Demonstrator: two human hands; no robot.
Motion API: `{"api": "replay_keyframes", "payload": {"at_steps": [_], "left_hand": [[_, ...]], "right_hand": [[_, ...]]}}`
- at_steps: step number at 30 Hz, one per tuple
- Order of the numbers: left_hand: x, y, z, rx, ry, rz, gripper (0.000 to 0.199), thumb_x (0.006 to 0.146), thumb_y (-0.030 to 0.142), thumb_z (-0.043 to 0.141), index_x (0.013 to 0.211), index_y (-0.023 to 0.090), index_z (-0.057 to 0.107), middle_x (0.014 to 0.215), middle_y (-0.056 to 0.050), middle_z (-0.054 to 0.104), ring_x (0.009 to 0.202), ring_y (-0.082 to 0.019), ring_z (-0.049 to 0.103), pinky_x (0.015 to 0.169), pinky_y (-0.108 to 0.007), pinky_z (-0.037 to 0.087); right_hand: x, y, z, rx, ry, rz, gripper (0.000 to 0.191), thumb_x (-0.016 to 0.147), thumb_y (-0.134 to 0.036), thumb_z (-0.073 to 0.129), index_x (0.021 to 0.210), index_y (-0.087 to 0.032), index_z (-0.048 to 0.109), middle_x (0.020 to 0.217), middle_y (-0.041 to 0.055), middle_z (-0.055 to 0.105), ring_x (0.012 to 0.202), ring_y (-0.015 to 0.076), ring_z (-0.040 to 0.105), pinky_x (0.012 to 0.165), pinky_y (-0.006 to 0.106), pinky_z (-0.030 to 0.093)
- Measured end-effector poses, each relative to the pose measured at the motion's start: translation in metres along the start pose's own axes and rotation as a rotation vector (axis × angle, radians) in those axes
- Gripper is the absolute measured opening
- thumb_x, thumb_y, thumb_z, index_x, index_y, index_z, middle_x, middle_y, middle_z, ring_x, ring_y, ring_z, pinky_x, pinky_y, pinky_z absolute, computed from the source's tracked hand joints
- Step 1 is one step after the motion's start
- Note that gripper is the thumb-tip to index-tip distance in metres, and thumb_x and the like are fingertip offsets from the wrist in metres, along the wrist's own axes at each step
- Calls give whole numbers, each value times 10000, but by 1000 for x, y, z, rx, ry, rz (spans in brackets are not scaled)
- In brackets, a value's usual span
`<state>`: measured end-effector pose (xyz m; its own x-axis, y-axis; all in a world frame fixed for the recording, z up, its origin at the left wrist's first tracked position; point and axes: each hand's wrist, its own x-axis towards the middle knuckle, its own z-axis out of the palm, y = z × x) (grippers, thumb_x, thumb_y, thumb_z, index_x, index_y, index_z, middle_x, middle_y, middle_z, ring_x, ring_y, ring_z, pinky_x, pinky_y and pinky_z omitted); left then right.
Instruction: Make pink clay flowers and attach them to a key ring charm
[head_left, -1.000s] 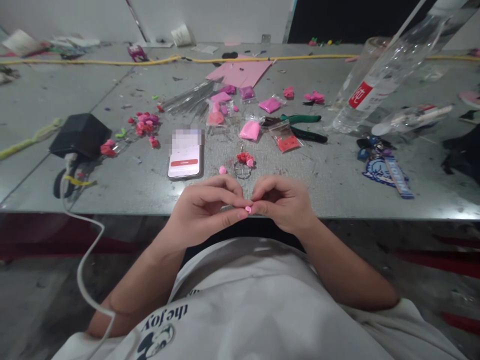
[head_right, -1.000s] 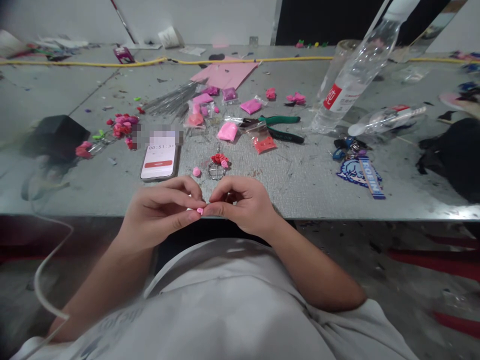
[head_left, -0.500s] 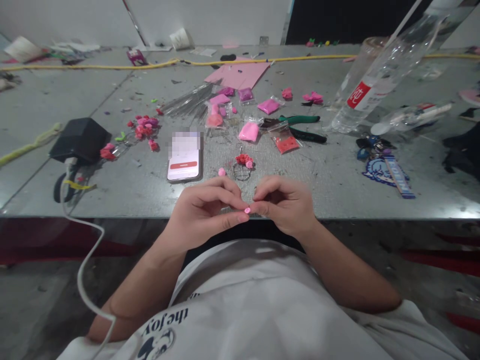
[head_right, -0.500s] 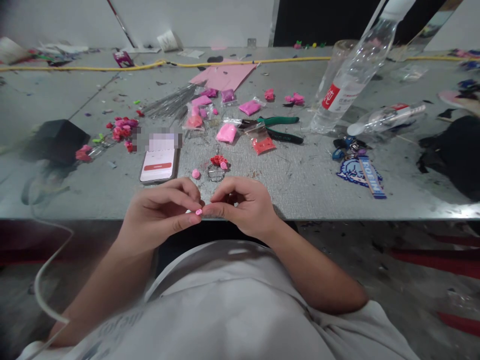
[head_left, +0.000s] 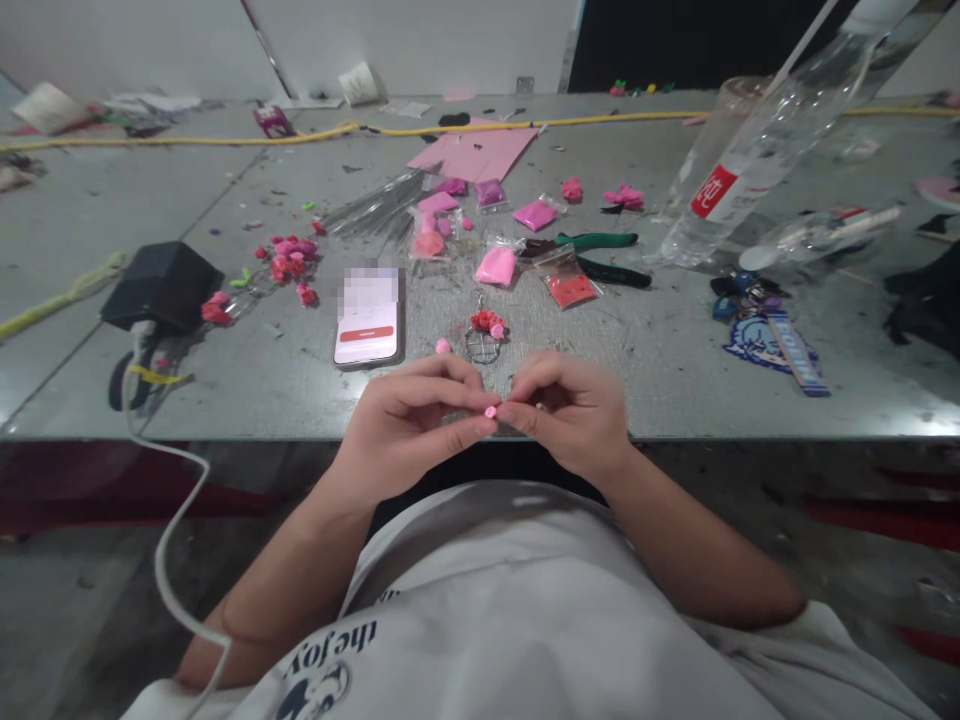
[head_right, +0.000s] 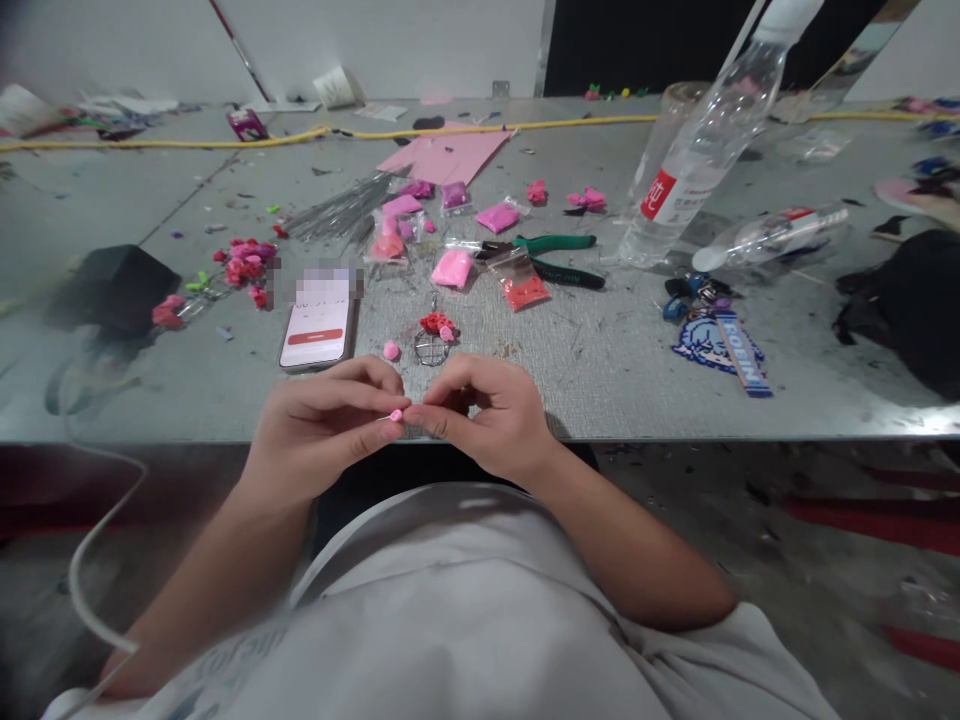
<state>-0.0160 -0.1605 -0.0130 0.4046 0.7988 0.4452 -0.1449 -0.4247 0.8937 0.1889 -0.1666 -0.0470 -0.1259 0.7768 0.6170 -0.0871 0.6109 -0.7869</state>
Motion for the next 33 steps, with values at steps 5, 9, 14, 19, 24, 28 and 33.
{"api": "replay_keyframes", "payload": {"at_steps": [5,9,14,19,24,28,33], "left_hand": [[0,-4,1,-22,45,-5,163,828,132,898,932,256,901,852,-57,733,796,-145,672,728,-279,590],[-4,-19,6,-207,130,-127,109,860,205,897,931,286,901,866,-44,720,832,-143,664,769,-279,587],[-9,-22,17,-402,193,-263,50,871,255,895,914,279,903,926,-36,730,828,-122,679,775,-244,600],[-8,-13,20,-465,120,-336,68,927,268,846,930,222,897,901,-41,737,822,-119,704,782,-229,619],[-4,-15,15,-431,140,-326,93,875,259,900,967,240,900,963,-39,795,883,-117,734,836,-202,621],[2,-18,9,-393,208,-313,174,846,320,927,1003,248,901,984,-57,832,888,-142,764,812,-218,639],[5,-21,11,-395,223,-283,182,848,251,920,1028,265,894,983,-41,852,851,-121,783,826,-204,647]], "right_hand": [[-3,-2,2,-16,29,-20,104,932,-199,821,953,-241,728,803,-19,700,657,110,634,571,244,529],[-5,0,6,-57,4,-91,159,942,-165,785,1050,-254,710,904,-3,706,702,114,656,582,243,564],[-5,0,9,-247,42,-233,245,926,-117,795,1109,-254,705,1020,21,696,718,104,662,553,226,573],[-5,-2,10,-448,83,-359,270,953,-124,783,1172,-265,712,1033,45,717,803,149,710,616,275,633],[-3,-3,11,-547,108,-416,284,968,-95,761,1203,-248,718,1018,54,738,859,166,741,676,294,663],[1,-2,11,-577,125,-416,256,978,-94,749,1183,-245,726,1019,52,762,870,169,758,689,295,672],[4,1,11,-618,123,-391,205,997,-110,730,1168,-222,738,1013,68,763,885,175,763,706,297,672]]}}
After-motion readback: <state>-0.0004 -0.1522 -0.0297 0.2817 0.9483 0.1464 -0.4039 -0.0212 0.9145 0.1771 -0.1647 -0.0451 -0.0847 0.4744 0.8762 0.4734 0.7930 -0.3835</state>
